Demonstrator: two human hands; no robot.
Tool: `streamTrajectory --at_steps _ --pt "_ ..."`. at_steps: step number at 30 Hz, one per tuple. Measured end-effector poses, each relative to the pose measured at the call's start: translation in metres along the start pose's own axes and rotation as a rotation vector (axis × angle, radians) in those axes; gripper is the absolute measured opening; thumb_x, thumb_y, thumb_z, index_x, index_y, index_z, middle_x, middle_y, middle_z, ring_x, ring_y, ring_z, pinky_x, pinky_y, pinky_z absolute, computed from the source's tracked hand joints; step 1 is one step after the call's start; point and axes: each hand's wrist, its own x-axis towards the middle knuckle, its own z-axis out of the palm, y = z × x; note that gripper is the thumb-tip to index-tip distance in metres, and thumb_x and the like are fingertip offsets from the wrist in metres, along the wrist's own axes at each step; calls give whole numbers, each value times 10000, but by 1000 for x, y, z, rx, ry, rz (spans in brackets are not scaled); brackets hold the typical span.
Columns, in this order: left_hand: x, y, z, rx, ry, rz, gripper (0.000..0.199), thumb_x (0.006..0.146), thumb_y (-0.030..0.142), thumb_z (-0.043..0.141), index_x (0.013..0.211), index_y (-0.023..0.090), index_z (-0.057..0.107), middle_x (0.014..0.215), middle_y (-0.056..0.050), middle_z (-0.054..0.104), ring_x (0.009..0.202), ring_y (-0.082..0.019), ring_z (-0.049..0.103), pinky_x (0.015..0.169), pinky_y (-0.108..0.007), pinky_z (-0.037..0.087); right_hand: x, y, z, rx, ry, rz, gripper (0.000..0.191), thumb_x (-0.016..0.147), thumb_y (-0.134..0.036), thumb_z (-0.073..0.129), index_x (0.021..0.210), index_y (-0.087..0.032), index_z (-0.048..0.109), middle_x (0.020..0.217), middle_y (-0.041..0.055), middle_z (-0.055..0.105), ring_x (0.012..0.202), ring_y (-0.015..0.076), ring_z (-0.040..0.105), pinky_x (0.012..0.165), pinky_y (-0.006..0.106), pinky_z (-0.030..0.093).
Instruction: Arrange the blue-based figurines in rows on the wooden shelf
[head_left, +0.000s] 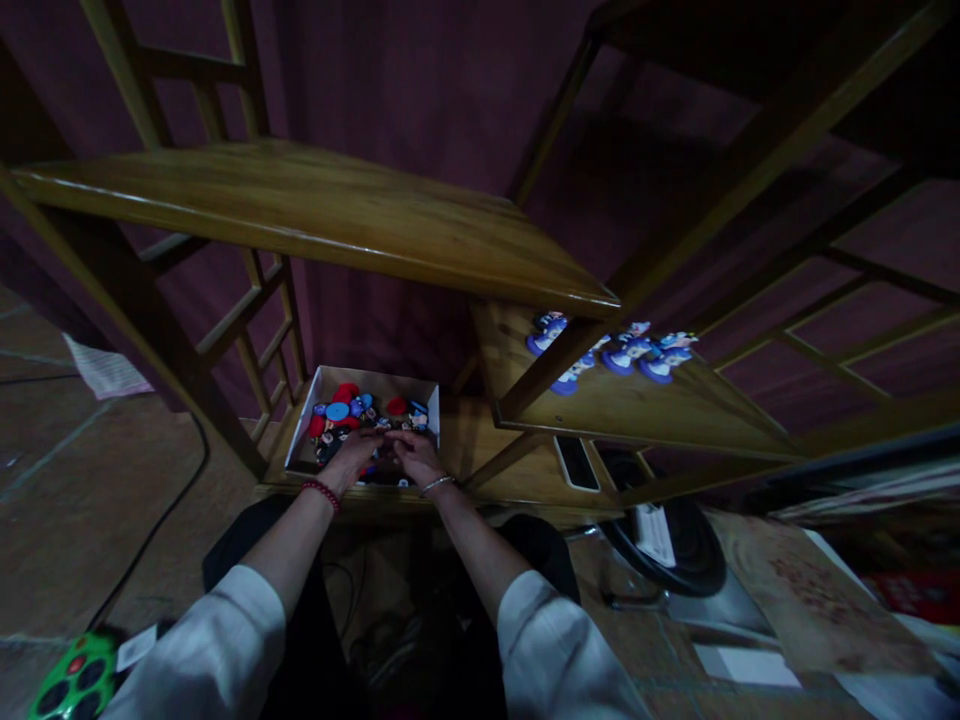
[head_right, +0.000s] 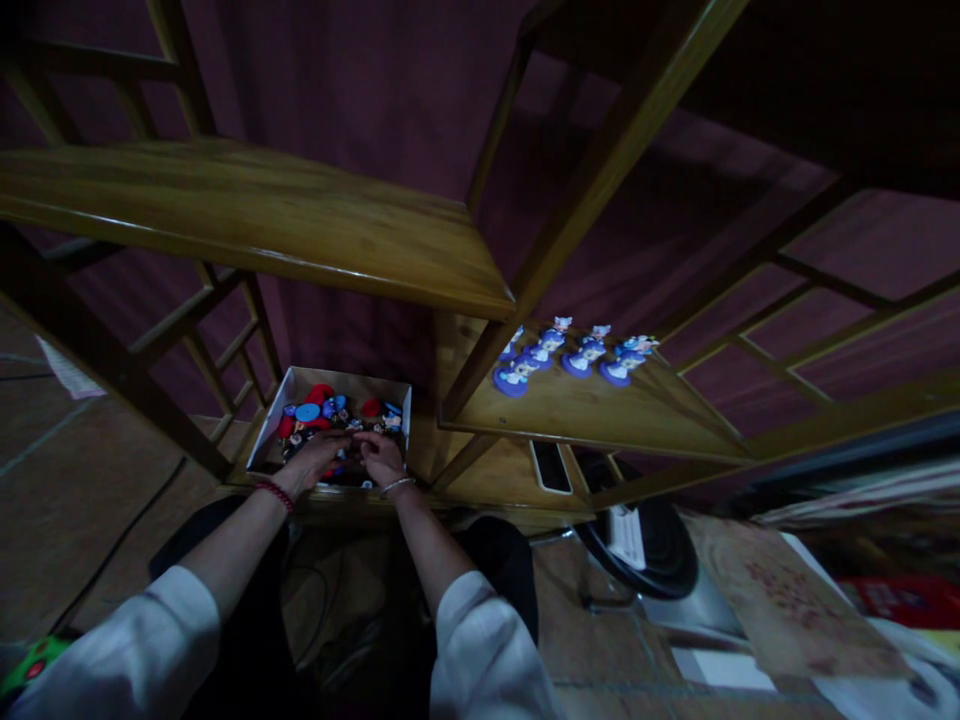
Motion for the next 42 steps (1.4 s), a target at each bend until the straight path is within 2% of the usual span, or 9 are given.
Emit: streamTrajectory --at_steps 2,5,9,14,18,25,32,37,42 --pt "1 -1 -1 -5 -1 -6 103 615 110 586 716 121 597 696 -48 648 698 -149 614 672 -274 496 3 -4 0 -47 13 -33 252 802 -212 429 954 -212 630 876 -5 660 685 102 601 622 221 500" --pt "2 -2 -2 -3 -19 3 121 612 99 591 732 112 601 701 -55 646 710 -153 614 668 -269 501 9 -12 1 -151 66 -99 216 801 -225 459 933 -230 631 910 -17 659 798 111 602 744 239 487" --pt "4 -2 -2 5 27 14 170 633 70 544 792 108 589 715 -57 643 689 -152 609 640 -278 507 19 -24 6 -286 118 -112 218 803 -202 473 954 -237 626 973 -17 649 899 116 586 847 248 444" --pt "6 -3 1 93 17 6 207 650 26 470 804 112 577 754 -74 651 713 -155 605 617 -258 497 35 -39 16 -416 47 -173 254 791 -133 475 963 -237 631 1002 -18 647 943 119 573 875 242 422" --pt "8 -3 2 140 -2 14 173 654 51 500 784 128 584 774 -93 662 757 -182 608 615 -256 484 49 -49 27 -508 7 -225 277 770 -113 498 984 -225 634 1017 1 648 965 132 570 891 234 403" --pt "11 -1 1 166 19 44 170 683 90 522 810 156 613 811 -95 672 751 -185 610 579 -244 466 65 -62 43 -682 -70 -153 273 775 -143 503 1004 -240 617 1020 26 650 968 168 580 870 262 411" --pt "3 6 2 115 37 20 139 661 91 562 773 159 609 827 -109 675 782 -215 619 628 -282 483 77 -57 52 -651 1 -137 222 702 -144 605 904 -234 620 909 6 660 896 156 593 834 246 421" --pt "0 8 2 120 -4 10 134 661 75 532 744 147 608 822 -103 675 776 -209 617 633 -277 488 83 -52 54 -622 27 -111 161 694 -115 583 812 -214 628 837 9 665 822 139 605 765 222 440" --pt "6 4 1 144 -3 -3 132 671 73 504 705 147 607 745 -86 671 727 -186 608 632 -270 485 81 -46 50 -537 102 -44 145 685 -147 584 817 -191 625 896 27 670 862 143 606 773 219 445"
